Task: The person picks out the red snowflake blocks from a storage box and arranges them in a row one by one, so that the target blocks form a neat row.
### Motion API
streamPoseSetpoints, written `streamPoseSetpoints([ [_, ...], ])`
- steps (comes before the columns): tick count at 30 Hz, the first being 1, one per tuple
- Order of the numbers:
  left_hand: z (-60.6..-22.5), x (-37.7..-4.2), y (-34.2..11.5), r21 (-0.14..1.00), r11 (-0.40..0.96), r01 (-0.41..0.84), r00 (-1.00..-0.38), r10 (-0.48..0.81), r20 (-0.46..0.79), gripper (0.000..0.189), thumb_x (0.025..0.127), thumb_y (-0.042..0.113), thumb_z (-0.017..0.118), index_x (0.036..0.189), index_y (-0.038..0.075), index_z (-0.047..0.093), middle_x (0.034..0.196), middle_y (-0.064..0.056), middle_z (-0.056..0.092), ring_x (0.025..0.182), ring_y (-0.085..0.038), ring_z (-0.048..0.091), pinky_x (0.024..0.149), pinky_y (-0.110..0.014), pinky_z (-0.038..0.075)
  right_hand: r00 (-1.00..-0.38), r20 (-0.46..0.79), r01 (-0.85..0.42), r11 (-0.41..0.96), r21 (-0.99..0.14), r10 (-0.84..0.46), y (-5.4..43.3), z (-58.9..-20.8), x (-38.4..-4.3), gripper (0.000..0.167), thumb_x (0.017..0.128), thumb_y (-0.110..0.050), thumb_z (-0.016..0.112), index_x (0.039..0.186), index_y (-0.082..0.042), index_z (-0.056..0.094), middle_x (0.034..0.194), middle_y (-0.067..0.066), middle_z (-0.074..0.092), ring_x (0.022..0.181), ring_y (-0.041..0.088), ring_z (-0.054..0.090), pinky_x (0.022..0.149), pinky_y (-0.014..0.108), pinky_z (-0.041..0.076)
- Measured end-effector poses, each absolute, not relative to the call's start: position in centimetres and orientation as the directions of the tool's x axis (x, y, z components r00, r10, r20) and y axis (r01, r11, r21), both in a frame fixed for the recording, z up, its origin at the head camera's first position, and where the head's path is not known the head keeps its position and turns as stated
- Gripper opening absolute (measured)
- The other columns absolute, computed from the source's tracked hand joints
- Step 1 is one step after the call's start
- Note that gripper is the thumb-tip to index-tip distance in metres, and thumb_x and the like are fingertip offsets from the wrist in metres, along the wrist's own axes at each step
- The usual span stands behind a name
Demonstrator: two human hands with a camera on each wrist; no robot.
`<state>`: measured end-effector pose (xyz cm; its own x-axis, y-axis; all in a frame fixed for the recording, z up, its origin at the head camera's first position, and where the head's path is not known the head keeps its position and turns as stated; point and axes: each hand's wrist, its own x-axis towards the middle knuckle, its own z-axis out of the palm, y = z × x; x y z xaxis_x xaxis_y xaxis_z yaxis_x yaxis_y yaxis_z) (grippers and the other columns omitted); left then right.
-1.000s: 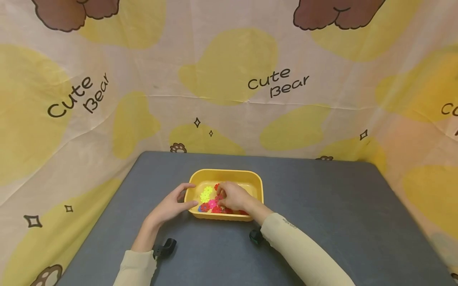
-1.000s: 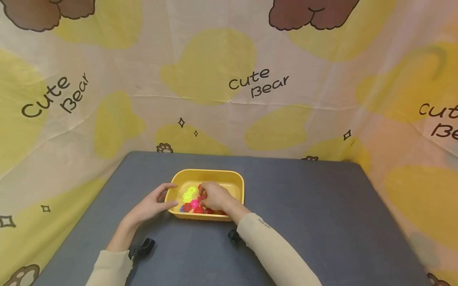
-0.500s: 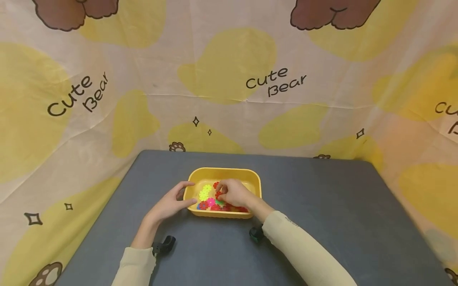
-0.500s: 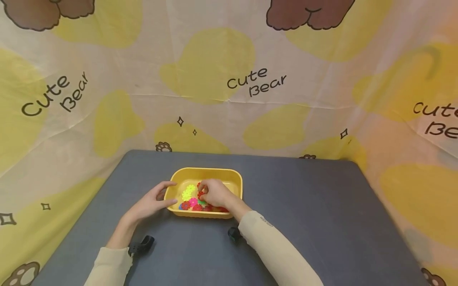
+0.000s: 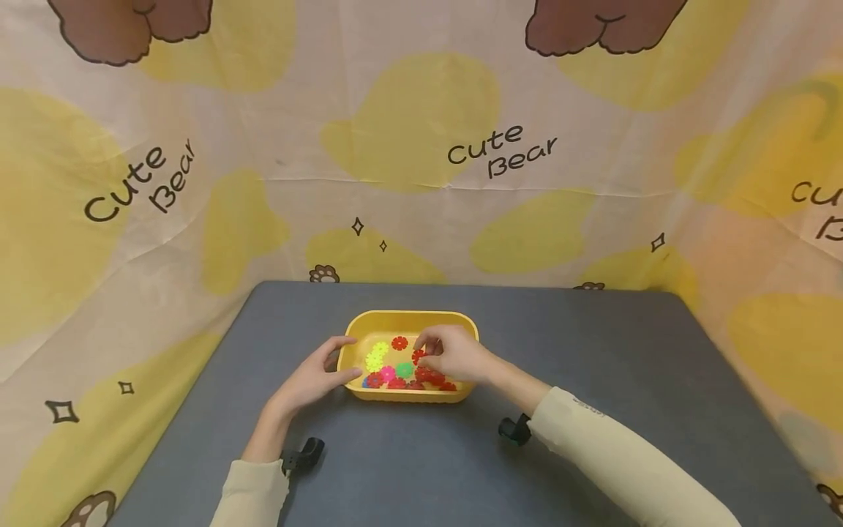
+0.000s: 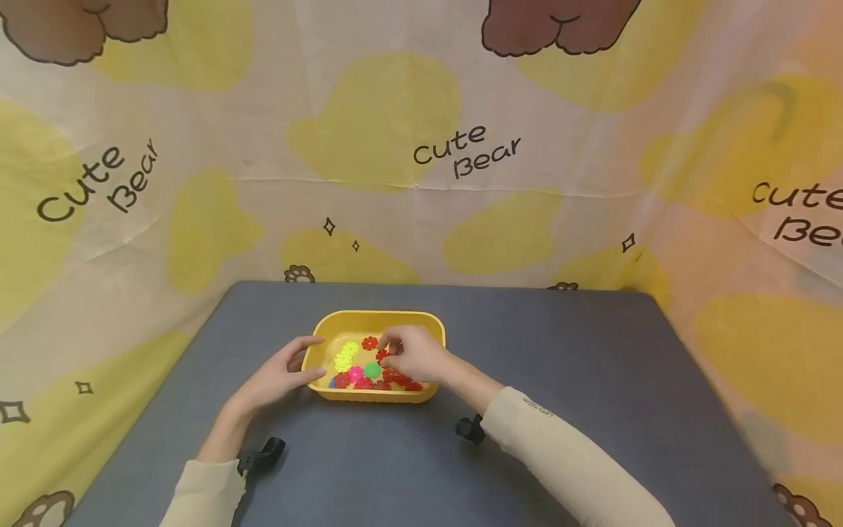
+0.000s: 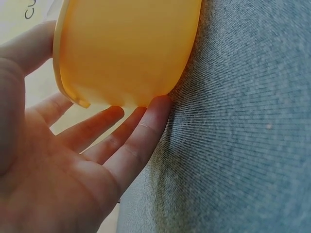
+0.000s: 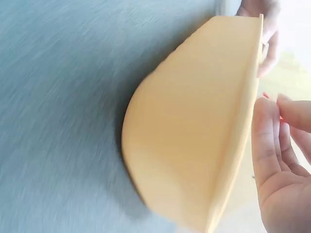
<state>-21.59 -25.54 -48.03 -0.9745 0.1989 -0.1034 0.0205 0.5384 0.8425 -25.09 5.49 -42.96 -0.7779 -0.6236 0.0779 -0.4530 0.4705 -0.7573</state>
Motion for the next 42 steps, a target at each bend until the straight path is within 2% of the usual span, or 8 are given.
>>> streamPoseSetpoints([
  [6,-48.3,-21.6,-25.3,0.842,0.539,0.001,-0.978,0.174,-0.11,0.067,0.091,0.039,0.077,0.148,0.021,0.045,0.16,-0.014,0.034,0.145,-0.042,0.038,0.109,-0.061,0.039,-0.796,0.095,-0.429,0.445,-0.786,-0.598,9.0,-42.1,-24.9,0.016,0.091,-0.008,0.076,0.107,-0.009,0.071,0.081,-0.001,0.064,0.068,0.018,0.067,0.06,0.031,0.056],
  [9,-48.3,-21.6,-25.3,0.839,0.544,-0.003,-0.978,0.174,-0.117,0.068,0.091,0.039,0.076,0.148,0.02,0.045,0.16,-0.014,0.034,0.144,-0.043,0.038,0.108,-0.061,0.04,-0.817,0.101,-0.407,0.445,-0.797,-0.567,11.0,-41.9,-24.9,0.018,0.091,-0.008,0.077,0.108,-0.007,0.071,0.083,0.001,0.064,0.07,0.021,0.067,0.063,0.033,0.059],
  [12,-48.2,-21.7,-25.4,0.836,0.549,-0.002,-0.978,0.174,-0.116,0.069,0.091,0.04,0.076,0.149,0.018,0.044,0.16,-0.016,0.034,0.144,-0.044,0.038,0.107,-0.061,0.041,-0.848,0.097,-0.361,0.435,-0.825,-0.52,12.8,-41.9,-25.2,0.02,0.09,-0.008,0.077,0.109,-0.007,0.071,0.087,0.004,0.065,0.075,0.026,0.068,0.069,0.041,0.061],
  [15,-48.0,-21.7,-25.3,0.833,0.553,0.001,-0.979,0.169,-0.111,0.07,0.091,0.042,0.076,0.149,0.018,0.045,0.159,-0.016,0.036,0.142,-0.044,0.041,0.106,-0.061,0.043,-0.881,0.099,-0.32,0.429,-0.845,-0.462,14.6,-42.1,-25.6,0.021,0.091,-0.009,0.077,0.11,-0.007,0.071,0.089,0.006,0.066,0.078,0.029,0.07,0.07,0.045,0.061],
  [20,-47.9,-21.7,-25.4,0.835,0.55,0.016,-0.98,0.176,-0.097,0.07,0.091,0.041,0.077,0.149,0.017,0.045,0.159,-0.017,0.037,0.14,-0.044,0.043,0.105,-0.061,0.044,-0.931,0.094,-0.253,0.439,-0.862,-0.353,16.9,-42.9,-26.7,0.024,0.092,-0.011,0.076,0.115,-0.005,0.07,0.091,0.01,0.066,0.077,0.029,0.072,0.07,0.042,0.061],
  [26,-48.1,-21.6,-25.3,0.831,0.556,0.016,-0.981,0.17,-0.095,0.07,0.091,0.04,0.077,0.149,0.019,0.045,0.158,-0.016,0.037,0.139,-0.045,0.044,0.104,-0.062,0.044,-0.963,0.067,-0.184,0.455,-0.871,-0.261,18.5,-44.8,-28.3,0.025,0.093,-0.01,0.074,0.116,-0.002,0.068,0.091,0.013,0.067,0.081,0.036,0.072,0.078,0.053,0.059],
  [33,-48.4,-21.6,-25.4,0.831,0.556,0.011,-0.98,0.171,-0.101,0.07,0.091,0.039,0.077,0.15,0.02,0.045,0.159,-0.015,0.036,0.141,-0.045,0.042,0.105,-0.063,0.042,-0.969,0.006,-0.136,0.519,-0.844,-0.245,18.8,-47.6,-30.0,0.024,0.093,-0.007,0.073,0.115,0.002,0.068,0.088,0.012,0.065,0.072,0.024,0.071,0.07,0.041,0.061],
  [42,-48.4,-21.6,-25.4,0.83,0.557,0.017,-0.981,0.171,-0.095,0.071,0.09,0.043,0.076,0.149,0.019,0.045,0.159,-0.015,0.036,0.141,-0.045,0.042,0.105,-0.061,0.043,-0.966,-0.037,-0.119,0.567,-0.815,-0.256,18.4,-49.6,-31.4,0.023,0.092,-0.005,0.074,0.113,0.003,0.068,0.087,0.011,0.065,0.072,0.02,0.069,0.064,0.034,0.06],
])
